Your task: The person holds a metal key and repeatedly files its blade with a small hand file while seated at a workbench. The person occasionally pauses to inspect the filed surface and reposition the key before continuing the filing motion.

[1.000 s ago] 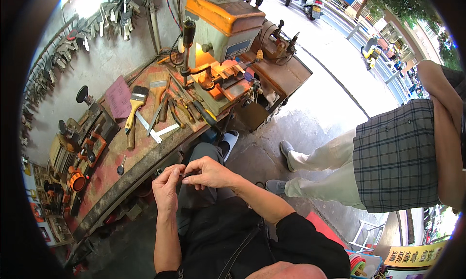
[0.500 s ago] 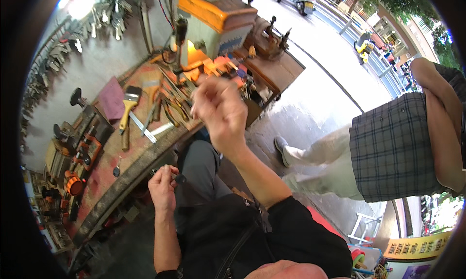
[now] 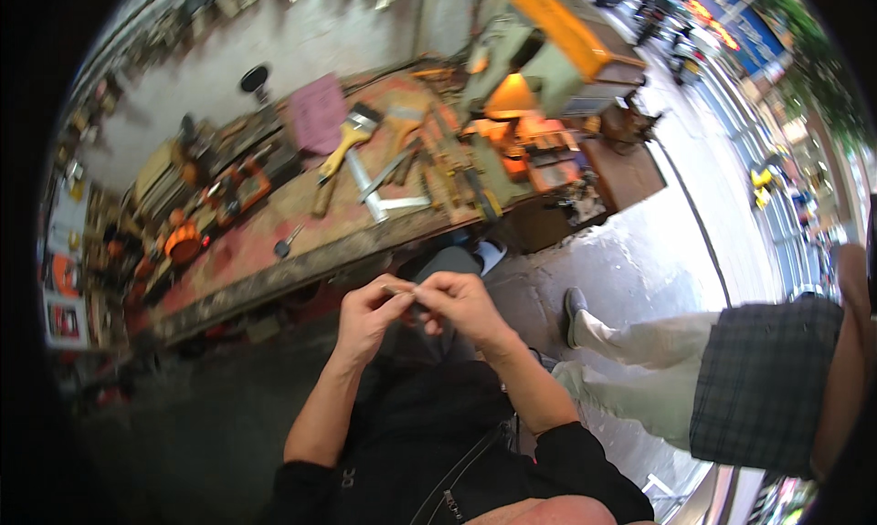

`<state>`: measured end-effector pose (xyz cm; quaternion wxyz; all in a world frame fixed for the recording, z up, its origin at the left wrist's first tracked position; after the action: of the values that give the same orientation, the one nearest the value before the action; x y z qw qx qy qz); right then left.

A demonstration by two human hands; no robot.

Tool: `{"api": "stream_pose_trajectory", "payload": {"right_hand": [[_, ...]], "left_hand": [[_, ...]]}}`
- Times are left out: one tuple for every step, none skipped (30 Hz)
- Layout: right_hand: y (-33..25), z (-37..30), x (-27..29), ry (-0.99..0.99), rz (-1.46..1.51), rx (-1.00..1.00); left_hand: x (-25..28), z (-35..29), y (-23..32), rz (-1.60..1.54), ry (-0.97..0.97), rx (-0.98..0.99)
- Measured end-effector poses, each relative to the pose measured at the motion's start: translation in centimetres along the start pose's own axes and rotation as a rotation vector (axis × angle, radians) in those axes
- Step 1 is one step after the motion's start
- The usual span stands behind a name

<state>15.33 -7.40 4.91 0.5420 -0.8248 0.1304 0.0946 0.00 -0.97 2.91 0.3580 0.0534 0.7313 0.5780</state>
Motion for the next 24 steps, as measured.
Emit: {"api": "stream_pose_trajectory", "payload": {"right_hand": [[-0.2, -0.1, 0.0, -0.008, 0.014, -0.017], [-0.2, -0.1, -0.1, -0.027, 0.011, -0.05], [-0.2, -0.2, -0.2, -0.031, 0.028, -0.077], [-0.2, -0.1, -0.4, -0.031, 0.019, -0.085], [-0.2, 0.0, -0.7, -0.037, 0.033, -0.079], [-0.3, 0.1, -0.8, -0.032, 0.022, -0.072], [-0.2, 0.2, -1.0, -0.021, 0.022, -0.081], [-0.2, 0.4, -1.1, -0.007, 0.024, -0.069], [-0.2, 0.5, -1.2, 0.009, 0.025, -0.08], [-0.1, 0.7, -1.4, 0.014, 0.034, -0.061], [-0.1, 0.9, -1.6, 0.01, 0.067, -0.034], [-0.1, 1.1, -1.8, 0.021, 0.084, -0.008], [0.0, 1.3, -1.9, 0.028, 0.109, 0.027], [0.2, 1.5, -2.1, 0.054, 0.109, 0.044], [0.4, 1.7, -2.4, 0.073, 0.099, 0.052], [0.7, 1.9, -2.6, 0.094, 0.094, 0.061], [0.9, 2.0, -2.8, 0.115, 0.089, 0.069], [1.2, 2.0, -3.0, 0.125, 0.079, 0.062], [1.3, 2.1, -3.2, 0.131, 0.054, 0.078], [1.5, 2.0, -3.3, 0.142, 0.03, 0.093], [1.6, 2.0, -3.3, 0.161, 0.006, 0.104], [1.7, 1.9, -3.4, 0.162, -0.006, 0.107], [1.8, 1.9, -3.4, 0.17, -0.017, 0.107], [1.9, 1.9, -3.4, 0.181, -0.027, 0.108]], "left_hand": [[0.1, 0.0, 0.4, -0.035, -0.058, -0.01], [0.3, -0.1, 0.7, 0.026, -0.065, -0.029], [0.6, -0.1, 1.0, 0.003, -0.066, -0.033], [0.8, -0.1, 1.3, 0.024, -0.087, -0.062], [1.0, -0.1, 1.5, 0.019, -0.106, -0.079], [1.3, 0.0, 1.5, -0.038, -0.095, -0.071], [1.8, 0.0, 1.6, -0.024, -0.067, -0.062], [2.2, 0.1, 1.7, -0.083, -0.039, -0.079], [2.6, 0.2, 1.9, -0.182, -0.032, -0.103], [3.0, 0.2, 2.0, -0.284, 0.006, -0.122], [3.4, 0.3, 2.1, -0.394, 0.046, -0.161], [3.6, 0.1, 2.1, -0.503, 0.076, -0.172], [3.6, 0.0, 1.9, -0.42, 0.068, -0.14], [3.6, 0.0, 1.7, -0.34, 0.078, -0.112], [3.5, -0.1, 1.5, -0.268, 0.087, -0.087], [3.3, -0.2, 1.3, -0.192, 0.044, -0.057], [3.2, -0.4, 1.0, -0.135, 0.067, -0.034], [3.3, -0.4, 0.9, -0.144, 0.077, -0.043], [3.3, -0.4, 0.7, -0.165, 0.087, -0.041], [3.4, -0.5, 0.6, -0.16, 0.08, -0.042], [3.6, -0.4, 0.5, -0.167, 0.073, -0.035], [3.7, -0.5, 0.4, -0.174, 0.082, -0.022], [3.9, -0.5, 0.3, -0.17, 0.075, -0.017], [4.0, -0.6, 0.3, -0.167, 0.084, -0.008]]}}
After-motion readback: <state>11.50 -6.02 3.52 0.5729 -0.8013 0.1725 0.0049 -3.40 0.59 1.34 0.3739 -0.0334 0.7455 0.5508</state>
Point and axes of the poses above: each hand's wrist, its own z-axis towards the middle knuckle, its own x-axis out of the back of the hand, y = z × x, the point moved 4 cm from there along z, towards the middle knuckle, and after that the axes turned 4 degrees about -x, right-handed, at the moved point
